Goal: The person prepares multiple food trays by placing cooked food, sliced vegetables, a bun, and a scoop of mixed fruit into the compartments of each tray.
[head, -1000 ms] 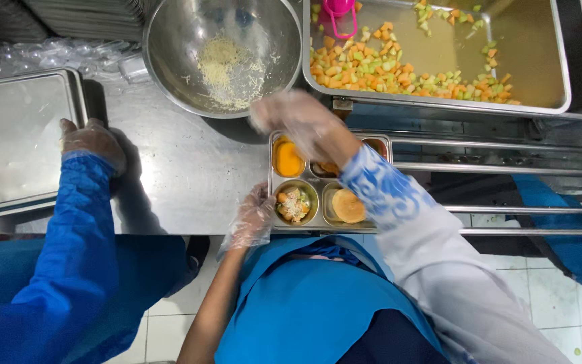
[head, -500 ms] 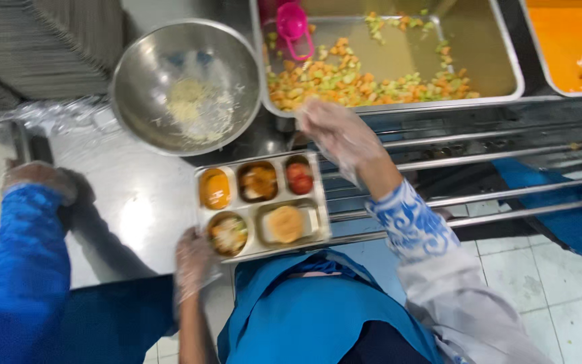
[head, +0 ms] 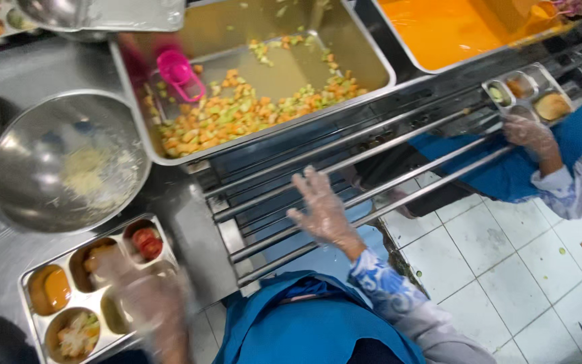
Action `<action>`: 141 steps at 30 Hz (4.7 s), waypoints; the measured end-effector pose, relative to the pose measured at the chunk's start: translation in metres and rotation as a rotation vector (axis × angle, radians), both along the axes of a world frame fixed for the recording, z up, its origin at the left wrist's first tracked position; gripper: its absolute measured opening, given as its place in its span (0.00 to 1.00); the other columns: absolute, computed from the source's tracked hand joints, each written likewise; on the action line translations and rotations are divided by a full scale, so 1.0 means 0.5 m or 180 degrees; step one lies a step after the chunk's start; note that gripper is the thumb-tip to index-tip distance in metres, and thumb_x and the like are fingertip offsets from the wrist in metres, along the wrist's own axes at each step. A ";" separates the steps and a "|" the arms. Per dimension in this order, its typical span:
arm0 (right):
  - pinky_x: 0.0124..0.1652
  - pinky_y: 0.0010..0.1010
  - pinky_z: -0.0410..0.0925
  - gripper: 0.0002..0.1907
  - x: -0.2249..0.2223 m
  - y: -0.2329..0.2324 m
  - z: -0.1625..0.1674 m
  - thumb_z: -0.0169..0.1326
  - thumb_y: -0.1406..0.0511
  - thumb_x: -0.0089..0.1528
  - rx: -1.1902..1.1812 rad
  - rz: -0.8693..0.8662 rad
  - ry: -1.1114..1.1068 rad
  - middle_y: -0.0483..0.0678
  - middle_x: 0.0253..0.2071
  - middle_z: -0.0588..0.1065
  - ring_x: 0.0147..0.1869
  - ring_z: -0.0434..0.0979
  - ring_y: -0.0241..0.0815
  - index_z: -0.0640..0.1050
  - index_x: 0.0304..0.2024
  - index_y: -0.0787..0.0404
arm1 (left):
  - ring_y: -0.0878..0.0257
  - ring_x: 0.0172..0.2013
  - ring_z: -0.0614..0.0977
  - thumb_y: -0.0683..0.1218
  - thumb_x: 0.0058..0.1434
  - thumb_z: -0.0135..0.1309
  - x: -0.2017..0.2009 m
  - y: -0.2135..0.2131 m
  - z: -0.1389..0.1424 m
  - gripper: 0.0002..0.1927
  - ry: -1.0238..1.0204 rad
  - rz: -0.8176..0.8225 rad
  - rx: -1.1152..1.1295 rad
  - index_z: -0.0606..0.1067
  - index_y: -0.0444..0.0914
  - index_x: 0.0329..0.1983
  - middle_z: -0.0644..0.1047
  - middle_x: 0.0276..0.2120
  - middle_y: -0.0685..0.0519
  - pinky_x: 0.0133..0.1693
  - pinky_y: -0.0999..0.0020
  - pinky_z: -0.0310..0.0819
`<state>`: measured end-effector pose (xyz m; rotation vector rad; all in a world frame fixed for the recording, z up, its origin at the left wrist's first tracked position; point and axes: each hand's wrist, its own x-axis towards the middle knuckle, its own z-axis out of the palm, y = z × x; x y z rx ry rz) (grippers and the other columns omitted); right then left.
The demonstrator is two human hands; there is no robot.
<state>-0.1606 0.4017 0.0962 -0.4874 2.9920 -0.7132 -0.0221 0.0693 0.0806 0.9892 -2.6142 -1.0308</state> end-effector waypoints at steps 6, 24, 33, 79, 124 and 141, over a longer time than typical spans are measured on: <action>0.71 0.60 0.40 0.46 0.021 0.026 0.021 0.51 0.44 0.63 0.0442 0.0322 -0.0344 0.63 0.78 0.45 0.80 0.39 0.69 0.53 0.76 0.56 | 0.39 0.74 0.46 0.60 0.67 0.43 -0.125 0.331 -0.027 0.41 0.0157 -0.1811 -0.0898 0.50 0.32 0.75 0.49 0.74 0.36 0.72 0.48 0.35; 0.71 0.59 0.43 0.41 0.044 0.073 0.000 0.50 0.49 0.65 0.0036 0.0142 -0.0333 0.68 0.77 0.46 0.80 0.41 0.70 0.56 0.73 0.64 | 0.38 0.74 0.45 0.60 0.68 0.40 -0.115 0.406 -0.037 0.40 -0.0363 -0.1910 -0.0949 0.51 0.30 0.74 0.48 0.74 0.32 0.71 0.50 0.35; 0.72 0.54 0.42 0.40 0.046 0.084 -0.012 0.51 0.50 0.65 -0.0128 0.0038 -0.0211 0.67 0.77 0.47 0.80 0.41 0.69 0.58 0.73 0.64 | 0.37 0.73 0.44 0.60 0.69 0.41 -0.113 0.412 -0.050 0.40 -0.0254 -0.1918 -0.0887 0.50 0.29 0.74 0.46 0.74 0.30 0.71 0.50 0.34; 0.35 0.46 0.69 0.23 -0.512 -0.129 0.078 0.51 0.51 0.65 -0.0564 0.0455 0.0427 0.60 0.27 0.76 0.31 0.78 0.55 0.80 0.31 0.63 | 0.50 0.56 0.83 0.56 0.67 0.44 -0.121 0.218 -0.048 0.39 -0.1027 -0.0980 0.2097 0.49 0.44 0.79 0.76 0.61 0.40 0.58 0.59 0.76; 0.36 0.28 0.71 0.16 -0.646 -0.082 -0.074 0.53 0.68 0.64 -0.3092 0.0673 -0.2643 0.53 0.41 0.79 0.36 0.78 0.38 0.78 0.51 0.73 | 0.53 0.74 0.55 0.54 0.70 0.42 -0.095 0.207 0.012 0.34 0.0227 -0.0902 0.2060 0.49 0.41 0.77 0.54 0.75 0.44 0.71 0.61 0.47; 0.58 0.40 0.73 0.12 0.002 -0.035 0.013 0.47 0.62 0.73 -0.1138 0.1881 0.0440 0.62 0.56 0.77 0.58 0.79 0.56 0.75 0.50 0.64 | 0.43 0.74 0.48 0.41 0.67 0.43 -0.032 0.290 -0.109 0.33 0.0159 -0.1370 0.0647 0.54 0.38 0.76 0.52 0.76 0.43 0.71 0.54 0.43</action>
